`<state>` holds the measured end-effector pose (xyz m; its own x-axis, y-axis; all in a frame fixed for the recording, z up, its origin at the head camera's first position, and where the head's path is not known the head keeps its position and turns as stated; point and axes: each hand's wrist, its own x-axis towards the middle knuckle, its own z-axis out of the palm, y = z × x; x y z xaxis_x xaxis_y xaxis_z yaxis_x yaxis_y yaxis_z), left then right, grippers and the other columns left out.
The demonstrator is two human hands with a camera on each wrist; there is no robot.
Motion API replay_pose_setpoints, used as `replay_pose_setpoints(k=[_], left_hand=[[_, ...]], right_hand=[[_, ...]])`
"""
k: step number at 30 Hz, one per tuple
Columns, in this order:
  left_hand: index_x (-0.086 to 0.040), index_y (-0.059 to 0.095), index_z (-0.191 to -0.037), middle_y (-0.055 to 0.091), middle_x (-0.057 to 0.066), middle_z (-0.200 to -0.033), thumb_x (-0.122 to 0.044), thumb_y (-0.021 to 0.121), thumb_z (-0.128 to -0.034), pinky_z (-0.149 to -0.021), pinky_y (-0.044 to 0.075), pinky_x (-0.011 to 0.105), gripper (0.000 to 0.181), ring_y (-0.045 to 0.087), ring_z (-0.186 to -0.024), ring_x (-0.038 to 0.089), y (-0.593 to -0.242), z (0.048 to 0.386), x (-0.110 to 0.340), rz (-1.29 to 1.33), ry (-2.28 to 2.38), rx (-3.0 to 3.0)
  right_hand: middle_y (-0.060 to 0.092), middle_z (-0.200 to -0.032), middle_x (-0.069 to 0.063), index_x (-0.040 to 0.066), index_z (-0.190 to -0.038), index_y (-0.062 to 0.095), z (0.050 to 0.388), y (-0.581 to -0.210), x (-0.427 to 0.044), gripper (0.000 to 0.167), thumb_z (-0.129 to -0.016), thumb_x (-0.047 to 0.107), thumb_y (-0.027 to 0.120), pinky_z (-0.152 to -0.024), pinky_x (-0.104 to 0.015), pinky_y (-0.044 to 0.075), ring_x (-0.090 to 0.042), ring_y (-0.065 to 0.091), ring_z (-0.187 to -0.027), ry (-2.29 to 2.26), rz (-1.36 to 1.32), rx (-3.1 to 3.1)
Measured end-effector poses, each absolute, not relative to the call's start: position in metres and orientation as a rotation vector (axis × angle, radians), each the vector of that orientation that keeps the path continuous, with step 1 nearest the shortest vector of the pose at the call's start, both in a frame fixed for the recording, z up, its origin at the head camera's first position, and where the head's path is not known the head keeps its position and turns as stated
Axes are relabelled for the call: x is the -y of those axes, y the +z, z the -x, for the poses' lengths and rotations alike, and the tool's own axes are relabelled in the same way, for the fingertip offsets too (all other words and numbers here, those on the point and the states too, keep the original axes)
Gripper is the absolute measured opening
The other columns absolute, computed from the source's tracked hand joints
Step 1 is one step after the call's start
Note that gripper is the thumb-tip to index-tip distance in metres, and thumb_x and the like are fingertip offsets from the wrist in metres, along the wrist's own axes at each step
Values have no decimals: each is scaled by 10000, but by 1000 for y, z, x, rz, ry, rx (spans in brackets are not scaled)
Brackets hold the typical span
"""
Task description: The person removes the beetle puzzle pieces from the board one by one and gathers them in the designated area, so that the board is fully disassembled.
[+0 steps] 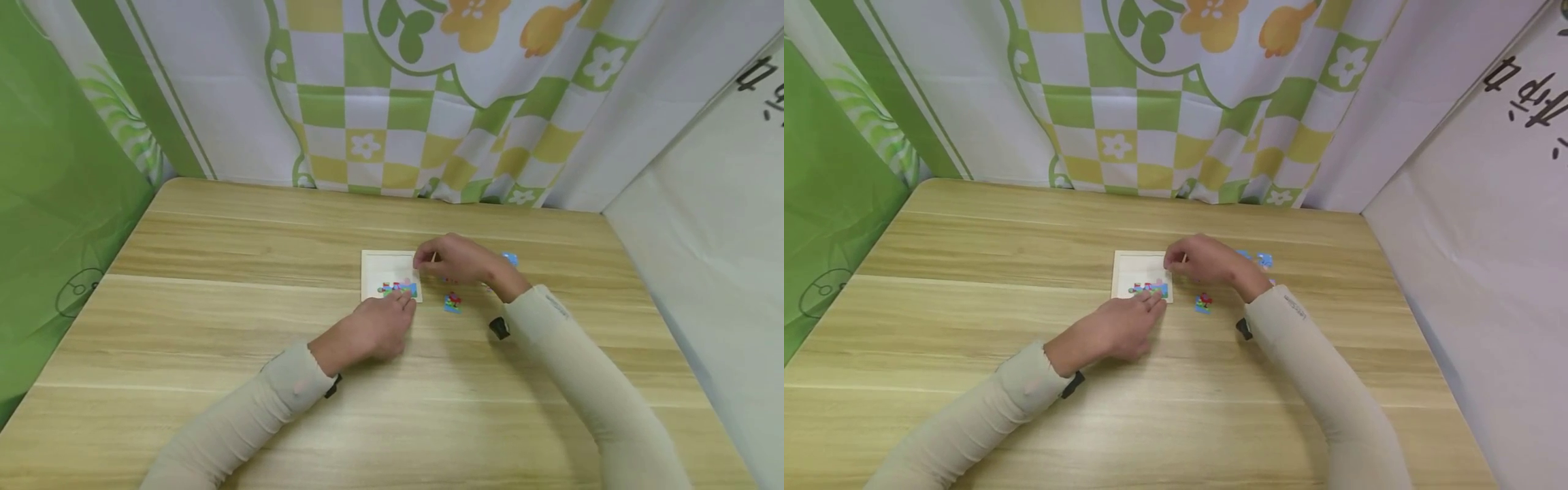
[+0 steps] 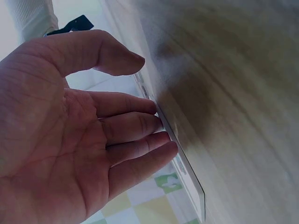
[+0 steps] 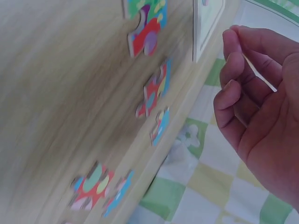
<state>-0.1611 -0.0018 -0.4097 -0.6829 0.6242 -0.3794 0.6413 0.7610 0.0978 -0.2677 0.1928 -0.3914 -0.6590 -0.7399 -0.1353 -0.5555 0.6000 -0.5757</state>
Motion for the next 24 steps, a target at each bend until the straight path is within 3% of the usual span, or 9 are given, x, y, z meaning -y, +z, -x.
replay_pose_setpoints(k=[16,24], left_hand=[[30,314,-1586,269,155,-1662,-172,541,-982,-1221,200,335,677,222,-1535,277,-410,160,6,-1009,-84,-2559],[41,313,-1582,283,161,-1656,-162,525,-985,-1224,190,332,666,236,-1531,272,-412,157,5,-1016,-96,-2570]], right_hand=[[733,-1165,-80,14,-1192,751,285,-410,-161,215,-1017,13,625,-934,-366,534,-198,666,-1059,-843,1054,-2252],[696,-1204,-92,34,-1276,724,286,-415,-153,297,-1010,-17,603,-886,-348,531,-203,627,-1033,-817,1059,-2225]])
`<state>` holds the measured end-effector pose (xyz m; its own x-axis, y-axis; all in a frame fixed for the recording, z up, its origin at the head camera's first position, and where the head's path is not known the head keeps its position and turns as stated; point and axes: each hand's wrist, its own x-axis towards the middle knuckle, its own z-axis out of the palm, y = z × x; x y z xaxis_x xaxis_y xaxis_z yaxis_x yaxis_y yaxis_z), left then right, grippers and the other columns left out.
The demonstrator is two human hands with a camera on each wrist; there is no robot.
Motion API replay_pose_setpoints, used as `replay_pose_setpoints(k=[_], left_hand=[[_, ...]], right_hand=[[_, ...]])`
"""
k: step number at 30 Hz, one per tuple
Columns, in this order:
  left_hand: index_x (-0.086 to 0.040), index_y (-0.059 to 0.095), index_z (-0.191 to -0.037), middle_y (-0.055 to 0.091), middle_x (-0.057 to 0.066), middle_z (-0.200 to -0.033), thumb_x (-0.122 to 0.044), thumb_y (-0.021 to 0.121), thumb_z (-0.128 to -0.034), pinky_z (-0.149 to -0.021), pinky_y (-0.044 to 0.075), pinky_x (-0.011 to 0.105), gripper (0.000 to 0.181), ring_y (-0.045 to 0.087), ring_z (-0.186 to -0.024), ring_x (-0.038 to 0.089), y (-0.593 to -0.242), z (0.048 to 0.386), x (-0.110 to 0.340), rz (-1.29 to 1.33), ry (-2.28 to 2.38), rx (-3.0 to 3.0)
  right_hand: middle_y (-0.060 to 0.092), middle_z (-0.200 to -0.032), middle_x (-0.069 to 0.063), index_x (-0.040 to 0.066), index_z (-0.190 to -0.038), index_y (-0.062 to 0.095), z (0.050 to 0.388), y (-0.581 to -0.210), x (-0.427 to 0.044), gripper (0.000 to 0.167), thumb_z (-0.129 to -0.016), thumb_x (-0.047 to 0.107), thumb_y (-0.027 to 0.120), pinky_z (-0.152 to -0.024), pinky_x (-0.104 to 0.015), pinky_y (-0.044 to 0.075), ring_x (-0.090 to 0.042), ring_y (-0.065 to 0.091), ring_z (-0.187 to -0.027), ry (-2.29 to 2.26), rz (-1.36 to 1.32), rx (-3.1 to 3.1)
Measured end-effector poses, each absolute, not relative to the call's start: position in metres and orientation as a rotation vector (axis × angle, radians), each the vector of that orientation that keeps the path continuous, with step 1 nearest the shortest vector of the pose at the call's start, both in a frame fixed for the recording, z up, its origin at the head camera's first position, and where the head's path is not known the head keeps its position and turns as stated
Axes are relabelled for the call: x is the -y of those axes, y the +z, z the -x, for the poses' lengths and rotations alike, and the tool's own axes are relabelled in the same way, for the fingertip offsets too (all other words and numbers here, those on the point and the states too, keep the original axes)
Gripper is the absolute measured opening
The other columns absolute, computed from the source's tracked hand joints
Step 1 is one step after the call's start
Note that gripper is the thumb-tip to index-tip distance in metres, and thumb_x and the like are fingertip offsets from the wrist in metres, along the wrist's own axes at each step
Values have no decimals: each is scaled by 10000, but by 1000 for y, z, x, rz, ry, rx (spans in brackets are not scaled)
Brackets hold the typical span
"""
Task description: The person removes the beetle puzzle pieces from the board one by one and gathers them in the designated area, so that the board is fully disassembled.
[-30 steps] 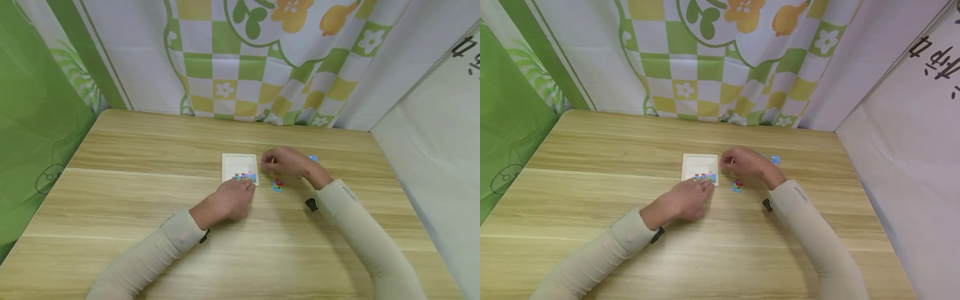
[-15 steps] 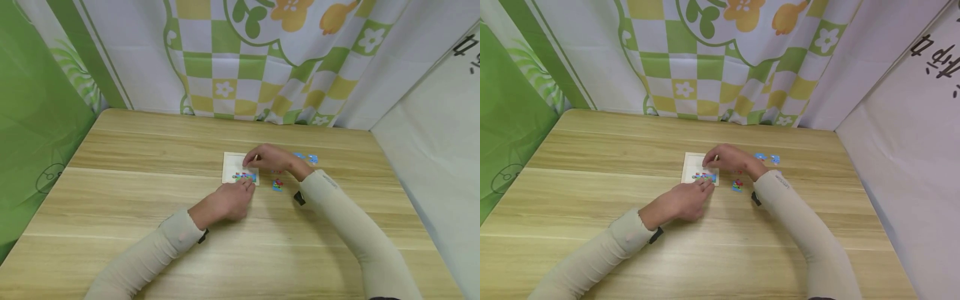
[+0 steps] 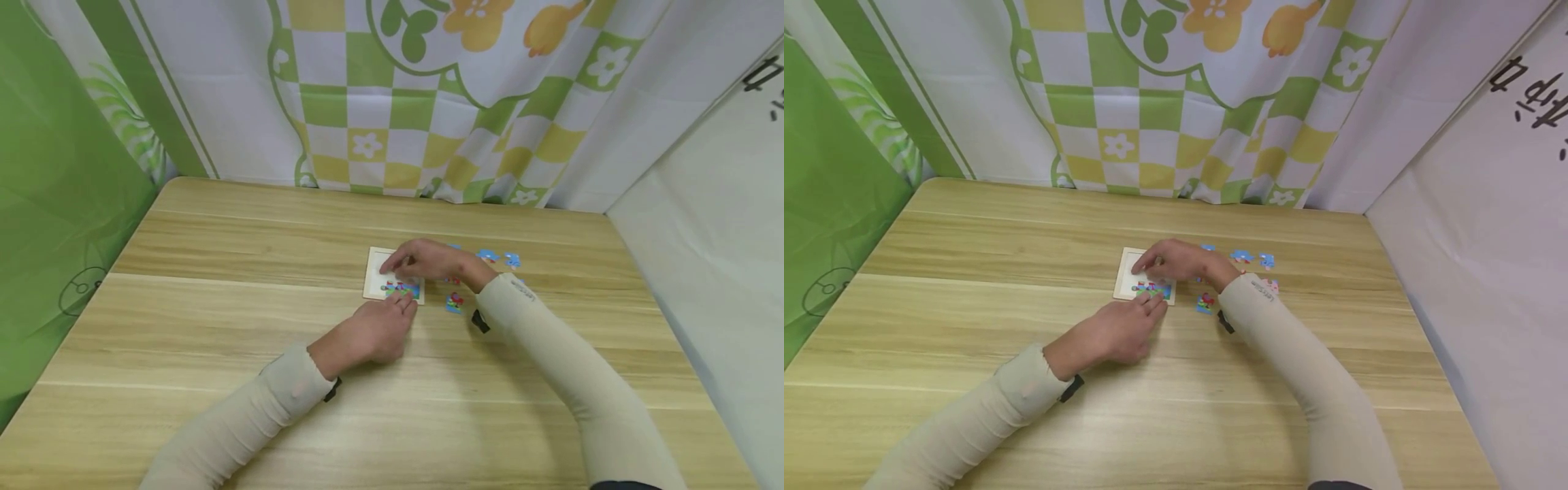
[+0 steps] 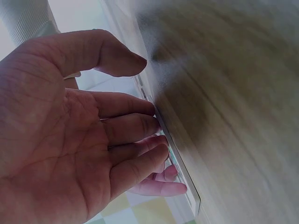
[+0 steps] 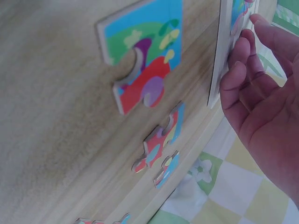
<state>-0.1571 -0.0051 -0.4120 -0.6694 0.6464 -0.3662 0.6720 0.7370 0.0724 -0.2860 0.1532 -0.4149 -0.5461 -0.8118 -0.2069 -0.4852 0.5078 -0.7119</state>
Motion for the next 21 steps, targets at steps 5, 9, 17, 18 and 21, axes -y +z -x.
replay_pose_setpoints(k=[5,9,17,18,21], left_hand=[[47,310,-1582,291,167,-1651,-176,517,-989,-1226,180,331,666,236,-1531,268,-412,156,5,-1036,-137,-2574],[37,305,-1588,285,157,-1656,-176,516,-985,-1227,176,326,673,228,-1534,259,-413,157,7,-1034,-138,-2572],[21,317,-1590,302,139,-1653,-230,567,-972,-1218,205,313,712,242,-1530,249,-414,158,8,-1042,-141,-2580],[21,321,-1589,303,139,-1653,-237,572,-973,-1217,207,314,713,243,-1530,248,-414,158,8,-1043,-142,-2580],[12,335,-1587,310,129,-1651,-250,582,-975,-1214,226,323,710,244,-1530,240,-413,159,8,-1036,-139,-2582]], right_hand=[[669,-1199,-94,48,-1275,728,286,-414,-152,307,-1009,-19,590,-893,-346,536,-210,621,-1040,-788,1042,-2208],[666,-1221,-103,36,-1269,728,285,-413,-152,298,-1014,-23,586,-905,-342,541,-207,635,-1033,-800,1034,-2181],[634,-1197,-102,35,-1226,751,283,-412,-152,270,-1034,-8,566,-808,-318,526,-202,574,-948,-821,1010,-2146],[634,-1196,-99,36,-1221,753,283,-412,-152,266,-1038,-4,565,-816,-320,527,-202,574,-958,-818,1013,-2145],[635,-1197,-84,40,-1208,761,282,-411,-152,262,-1044,4,560,-849,-327,527,-201,572,-1004,-806,1019,-2148]])
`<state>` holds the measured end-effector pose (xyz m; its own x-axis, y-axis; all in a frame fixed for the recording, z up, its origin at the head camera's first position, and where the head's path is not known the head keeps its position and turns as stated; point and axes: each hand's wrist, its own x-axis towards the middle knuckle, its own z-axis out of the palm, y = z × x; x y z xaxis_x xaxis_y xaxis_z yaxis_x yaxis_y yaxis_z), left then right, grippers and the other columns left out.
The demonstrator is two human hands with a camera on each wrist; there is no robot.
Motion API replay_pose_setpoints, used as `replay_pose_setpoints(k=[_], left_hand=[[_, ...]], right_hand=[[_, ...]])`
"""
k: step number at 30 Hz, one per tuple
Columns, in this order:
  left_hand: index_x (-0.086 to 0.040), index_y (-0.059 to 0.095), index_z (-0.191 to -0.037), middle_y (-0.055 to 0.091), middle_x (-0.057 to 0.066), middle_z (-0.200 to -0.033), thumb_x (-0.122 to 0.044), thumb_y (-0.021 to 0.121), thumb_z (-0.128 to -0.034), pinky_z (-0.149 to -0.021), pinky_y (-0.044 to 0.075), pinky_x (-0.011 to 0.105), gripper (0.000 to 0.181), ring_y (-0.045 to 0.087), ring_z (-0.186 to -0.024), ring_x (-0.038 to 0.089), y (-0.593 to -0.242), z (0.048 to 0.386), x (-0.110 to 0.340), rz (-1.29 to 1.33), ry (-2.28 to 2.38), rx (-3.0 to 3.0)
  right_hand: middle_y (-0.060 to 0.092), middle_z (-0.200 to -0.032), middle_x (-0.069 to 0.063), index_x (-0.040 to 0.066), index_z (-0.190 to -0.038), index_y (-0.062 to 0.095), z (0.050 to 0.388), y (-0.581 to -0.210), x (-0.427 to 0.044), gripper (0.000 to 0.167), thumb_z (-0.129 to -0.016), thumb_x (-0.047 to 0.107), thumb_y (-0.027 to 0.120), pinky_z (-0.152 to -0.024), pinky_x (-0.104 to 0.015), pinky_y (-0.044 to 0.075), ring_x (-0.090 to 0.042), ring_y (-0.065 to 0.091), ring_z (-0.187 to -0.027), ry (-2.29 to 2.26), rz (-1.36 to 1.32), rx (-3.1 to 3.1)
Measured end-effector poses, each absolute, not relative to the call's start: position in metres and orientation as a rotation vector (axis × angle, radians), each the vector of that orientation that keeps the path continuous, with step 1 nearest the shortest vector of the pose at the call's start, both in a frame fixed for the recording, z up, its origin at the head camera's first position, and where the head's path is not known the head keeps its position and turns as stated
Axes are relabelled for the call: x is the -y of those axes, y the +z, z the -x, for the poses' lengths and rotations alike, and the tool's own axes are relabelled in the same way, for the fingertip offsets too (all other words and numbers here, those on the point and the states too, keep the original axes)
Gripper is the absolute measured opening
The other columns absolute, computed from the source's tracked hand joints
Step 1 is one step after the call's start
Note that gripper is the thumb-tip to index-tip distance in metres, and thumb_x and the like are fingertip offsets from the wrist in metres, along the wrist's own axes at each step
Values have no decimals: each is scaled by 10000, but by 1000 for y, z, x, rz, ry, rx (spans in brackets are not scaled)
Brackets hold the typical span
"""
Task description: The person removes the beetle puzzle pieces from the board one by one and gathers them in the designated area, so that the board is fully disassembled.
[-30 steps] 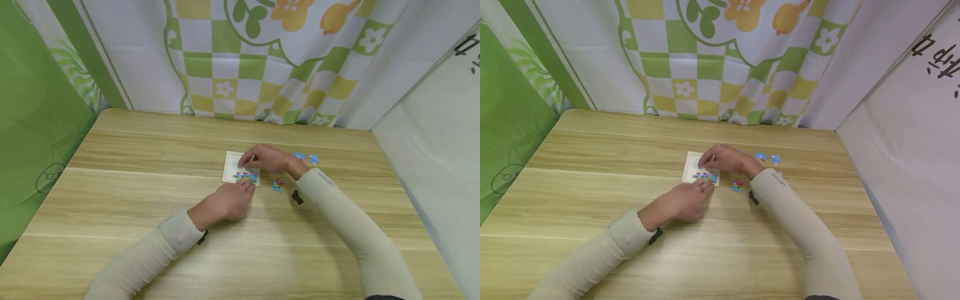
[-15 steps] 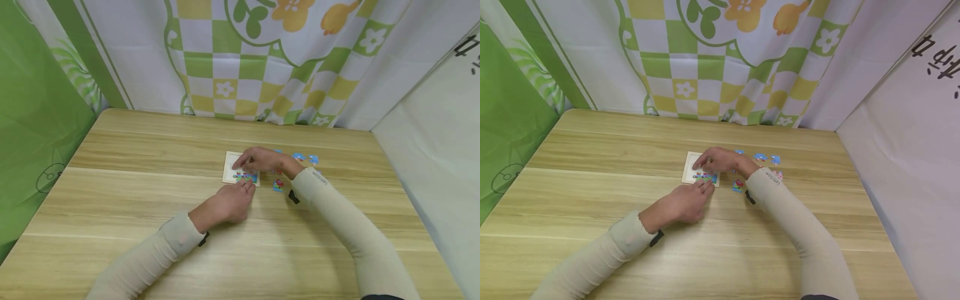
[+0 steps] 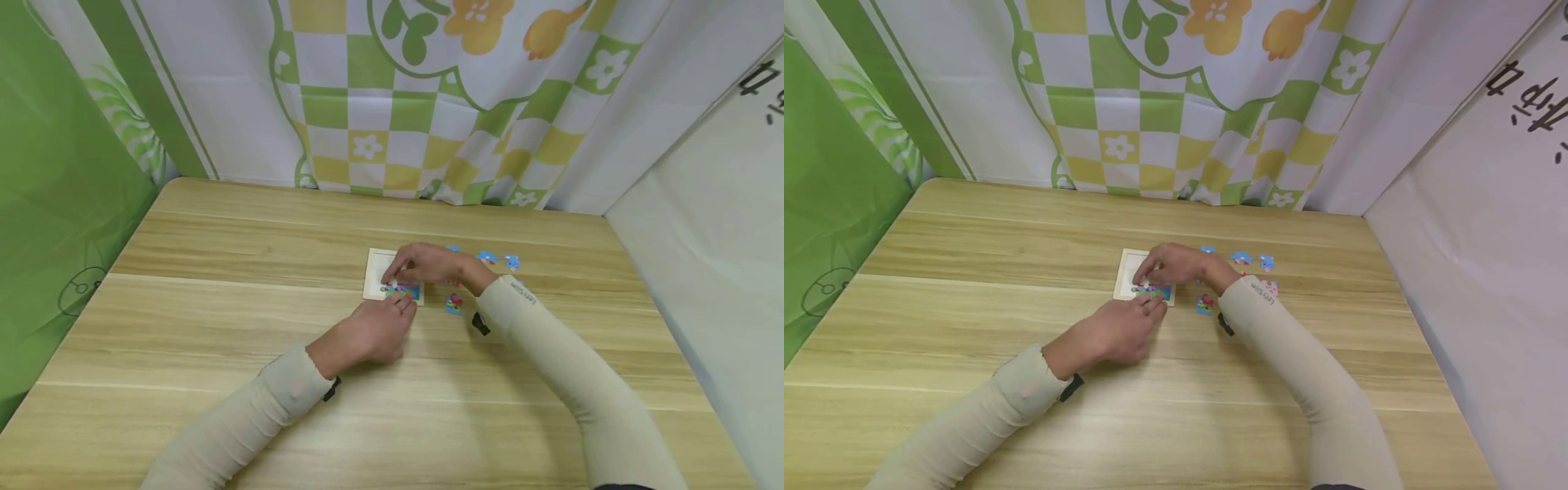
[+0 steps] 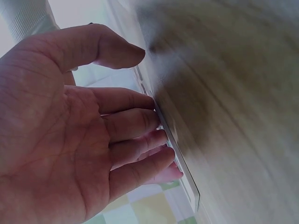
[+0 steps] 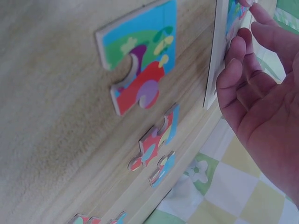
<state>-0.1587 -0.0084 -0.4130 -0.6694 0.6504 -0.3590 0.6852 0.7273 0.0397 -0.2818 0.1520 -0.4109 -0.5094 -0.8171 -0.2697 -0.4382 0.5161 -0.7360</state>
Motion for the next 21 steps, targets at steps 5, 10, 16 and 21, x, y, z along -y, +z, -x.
replay_pose_setpoints(k=[5,10,16,21], left_hand=[[-3,349,-1587,315,110,-1652,-255,584,-978,-1202,266,338,700,242,-1530,224,-412,160,8,-1021,-136,-2582],[-15,356,-1588,321,98,-1652,-253,587,-975,-1181,317,349,697,244,-1529,211,-411,161,8,-1022,-144,-2582],[-23,346,-1595,302,90,-1661,-245,572,-980,-1172,337,359,692,229,-1534,206,-410,161,8,-1012,-151,-2568],[-28,329,-1604,281,94,-1668,-257,562,-985,-1179,325,362,700,218,-1537,208,-409,163,8,-1010,-166,-2548]], right_hand=[[645,-1203,-72,52,-1214,761,281,-411,-152,273,-1048,9,549,-866,-342,531,-203,574,-1014,-785,1010,-2155],[676,-1179,-59,63,-1204,764,280,-409,-151,299,-1031,-14,533,-887,-346,522,-184,594,-1001,-760,988,-2187],[697,-1059,-66,56,-1158,780,280,-407,-149,306,-1027,-12,512,-851,-343,510,-172,582,-868,-751,991,-2189],[709,-1092,-21,88,-1136,778,280,-407,-148,230,-1047,66,567,-838,-330,533,-149,634,-893,-735,969,-2211]])
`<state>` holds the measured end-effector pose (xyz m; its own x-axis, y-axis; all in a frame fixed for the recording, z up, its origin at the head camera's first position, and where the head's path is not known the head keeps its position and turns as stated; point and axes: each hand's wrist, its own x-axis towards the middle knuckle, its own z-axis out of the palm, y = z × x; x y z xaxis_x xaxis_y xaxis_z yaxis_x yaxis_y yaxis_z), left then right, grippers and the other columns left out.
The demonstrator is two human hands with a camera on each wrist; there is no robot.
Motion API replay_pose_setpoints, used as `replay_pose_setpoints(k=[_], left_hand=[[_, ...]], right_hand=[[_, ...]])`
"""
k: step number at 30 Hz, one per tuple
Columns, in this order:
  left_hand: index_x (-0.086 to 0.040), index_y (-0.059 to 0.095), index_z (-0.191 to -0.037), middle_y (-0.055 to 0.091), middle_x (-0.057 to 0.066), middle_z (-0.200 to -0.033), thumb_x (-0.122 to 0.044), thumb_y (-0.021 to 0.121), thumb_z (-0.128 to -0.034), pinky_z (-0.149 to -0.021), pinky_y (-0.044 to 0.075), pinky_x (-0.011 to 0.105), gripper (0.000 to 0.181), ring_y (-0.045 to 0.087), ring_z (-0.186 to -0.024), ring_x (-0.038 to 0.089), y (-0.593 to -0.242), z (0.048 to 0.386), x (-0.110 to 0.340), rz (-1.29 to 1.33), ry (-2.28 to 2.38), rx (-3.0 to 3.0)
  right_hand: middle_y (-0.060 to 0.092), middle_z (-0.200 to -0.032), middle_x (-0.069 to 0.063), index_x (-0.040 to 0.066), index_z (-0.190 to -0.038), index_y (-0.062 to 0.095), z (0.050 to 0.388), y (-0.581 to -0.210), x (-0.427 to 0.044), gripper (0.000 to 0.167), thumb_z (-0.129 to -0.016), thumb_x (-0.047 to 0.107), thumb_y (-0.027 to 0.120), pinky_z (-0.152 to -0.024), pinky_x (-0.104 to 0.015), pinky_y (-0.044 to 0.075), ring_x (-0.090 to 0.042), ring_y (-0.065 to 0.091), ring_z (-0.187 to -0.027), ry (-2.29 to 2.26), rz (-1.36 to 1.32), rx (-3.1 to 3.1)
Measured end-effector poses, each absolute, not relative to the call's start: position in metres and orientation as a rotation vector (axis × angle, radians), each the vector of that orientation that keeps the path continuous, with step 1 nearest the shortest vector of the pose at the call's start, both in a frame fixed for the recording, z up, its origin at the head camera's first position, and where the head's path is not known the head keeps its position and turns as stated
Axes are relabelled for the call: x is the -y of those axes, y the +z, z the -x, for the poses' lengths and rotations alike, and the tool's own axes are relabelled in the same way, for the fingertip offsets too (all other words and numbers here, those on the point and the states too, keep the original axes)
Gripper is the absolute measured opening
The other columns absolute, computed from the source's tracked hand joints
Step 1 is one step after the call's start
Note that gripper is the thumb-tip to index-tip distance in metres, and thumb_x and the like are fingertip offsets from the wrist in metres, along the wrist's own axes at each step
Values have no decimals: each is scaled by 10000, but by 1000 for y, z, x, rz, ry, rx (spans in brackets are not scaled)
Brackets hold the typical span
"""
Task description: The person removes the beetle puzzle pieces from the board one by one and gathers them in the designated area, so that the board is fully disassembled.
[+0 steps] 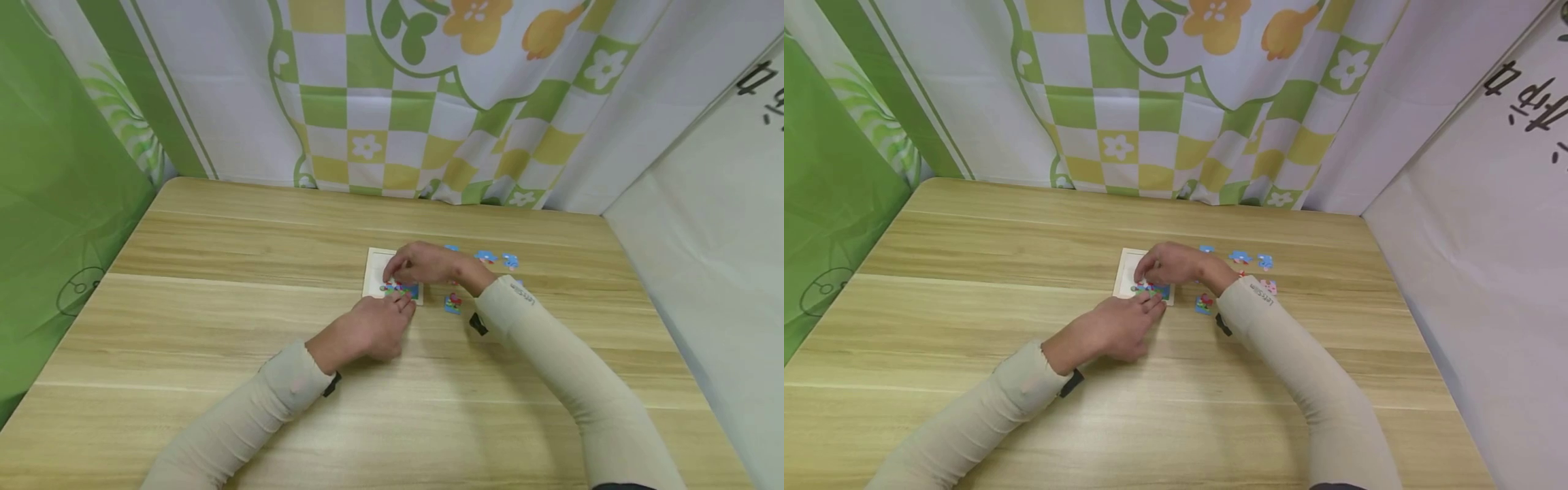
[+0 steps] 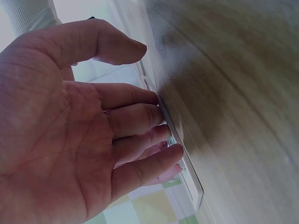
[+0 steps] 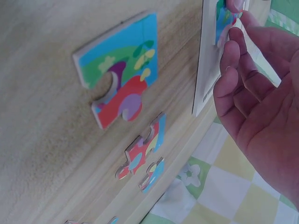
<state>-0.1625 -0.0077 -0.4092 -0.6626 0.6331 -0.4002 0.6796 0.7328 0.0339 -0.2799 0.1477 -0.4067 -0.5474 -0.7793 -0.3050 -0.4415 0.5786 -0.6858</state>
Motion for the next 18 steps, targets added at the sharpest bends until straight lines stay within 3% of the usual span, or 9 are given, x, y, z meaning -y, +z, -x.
replay_pose_setpoints(k=[5,8,11,18], left_hand=[[-14,386,-1573,349,110,-1637,-283,578,-969,-1143,388,391,689,282,-1515,223,-407,165,6,-1037,-196,-2562],[-2,413,-1553,382,126,-1616,-292,584,-961,-1158,367,399,680,313,-1503,241,-405,166,5,-1052,-213,-2570],[1,413,-1551,381,132,-1616,-299,591,-961,-1178,331,405,686,313,-1503,245,-404,165,4,-1051,-213,-2565],[-10,395,-1566,351,118,-1634,-288,579,-978,-1149,376,387,676,291,-1512,224,-405,165,2,-1015,-193,-2552]], right_hand=[[731,-1028,-2,93,-1078,776,280,-405,-145,154,-1031,100,630,-807,-325,545,-146,661,-888,-709,1020,-2238],[724,-964,3,99,-1043,773,280,-405,-143,129,-1013,95,648,-759,-319,543,-161,659,-824,-693,1055,-2254],[716,-926,14,112,-1016,765,280,-405,-142,109,-999,92,659,-715,-312,544,-188,670,-778,-687,1050,-2268],[707,-910,32,128,-982,746,281,-403,-144,89,-990,91,665,-716,-315,544,-200,682,-779,-696,1039,-2292]])
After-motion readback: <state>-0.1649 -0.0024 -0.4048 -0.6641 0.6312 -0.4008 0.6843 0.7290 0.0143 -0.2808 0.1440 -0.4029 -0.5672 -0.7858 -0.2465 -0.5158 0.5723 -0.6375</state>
